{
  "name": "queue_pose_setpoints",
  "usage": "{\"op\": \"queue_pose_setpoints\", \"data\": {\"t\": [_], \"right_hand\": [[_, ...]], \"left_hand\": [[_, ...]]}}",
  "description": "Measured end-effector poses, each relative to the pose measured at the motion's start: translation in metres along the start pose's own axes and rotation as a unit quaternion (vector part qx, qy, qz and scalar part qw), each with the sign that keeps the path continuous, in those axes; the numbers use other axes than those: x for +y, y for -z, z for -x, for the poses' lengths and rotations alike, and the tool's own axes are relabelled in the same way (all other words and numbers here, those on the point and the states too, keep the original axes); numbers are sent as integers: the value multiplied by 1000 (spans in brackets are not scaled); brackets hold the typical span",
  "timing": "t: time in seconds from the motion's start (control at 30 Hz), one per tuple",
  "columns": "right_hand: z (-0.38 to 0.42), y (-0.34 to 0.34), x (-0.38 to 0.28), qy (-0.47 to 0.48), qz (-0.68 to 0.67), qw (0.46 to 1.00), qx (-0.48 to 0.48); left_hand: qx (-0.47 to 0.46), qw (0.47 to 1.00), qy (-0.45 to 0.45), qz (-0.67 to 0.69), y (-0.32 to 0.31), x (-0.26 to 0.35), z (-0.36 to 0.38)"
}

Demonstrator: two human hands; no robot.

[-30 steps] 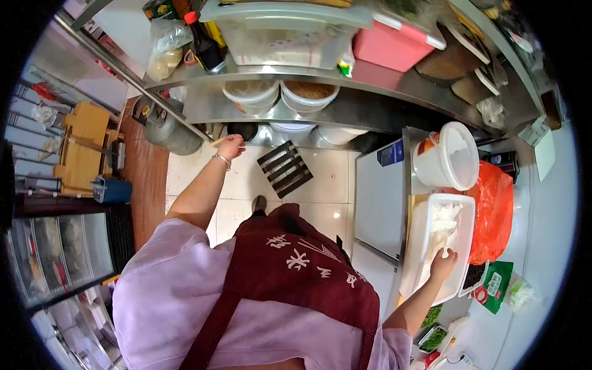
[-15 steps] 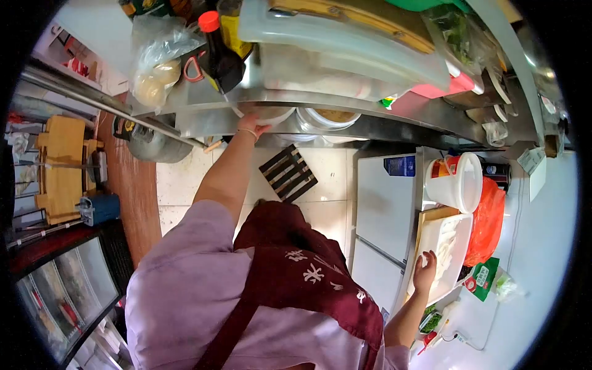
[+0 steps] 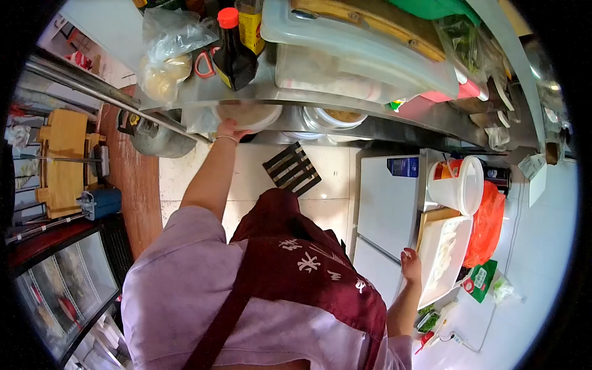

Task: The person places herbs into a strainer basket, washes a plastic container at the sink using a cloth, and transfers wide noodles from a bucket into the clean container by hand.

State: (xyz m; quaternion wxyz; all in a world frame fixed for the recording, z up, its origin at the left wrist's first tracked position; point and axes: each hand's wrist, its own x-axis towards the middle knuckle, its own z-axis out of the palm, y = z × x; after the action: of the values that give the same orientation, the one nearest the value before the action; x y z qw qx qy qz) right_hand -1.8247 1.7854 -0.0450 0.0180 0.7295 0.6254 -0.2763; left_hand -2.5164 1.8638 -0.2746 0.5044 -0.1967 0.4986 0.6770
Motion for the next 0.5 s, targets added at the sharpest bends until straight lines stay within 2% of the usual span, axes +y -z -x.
{"op": "queue_pose_setpoints", "data": {"t": [0.17,0.23,0.27,0.43,0.47,0.5], "right_hand": [[-3,-12,13,-40,21,999,-25],[-7,-22,42,75,85,994,9],[-10,-26,55,74,84,994,8],[-6,-30,72,-14,66,996,-60],[-4,-30,71,-17,66,996,-59],[-4,-30,71,-64,6,995,-70]], "left_hand": [[12,1000,-19,-21,36,41,-10],[16,1000,-14,-21,45,61,-8],[16,1000,-13,-22,48,71,-6],[25,997,-21,-68,72,110,-21],[4,996,-25,-81,78,116,-23],[-18,995,-28,-94,78,121,-21]]}}
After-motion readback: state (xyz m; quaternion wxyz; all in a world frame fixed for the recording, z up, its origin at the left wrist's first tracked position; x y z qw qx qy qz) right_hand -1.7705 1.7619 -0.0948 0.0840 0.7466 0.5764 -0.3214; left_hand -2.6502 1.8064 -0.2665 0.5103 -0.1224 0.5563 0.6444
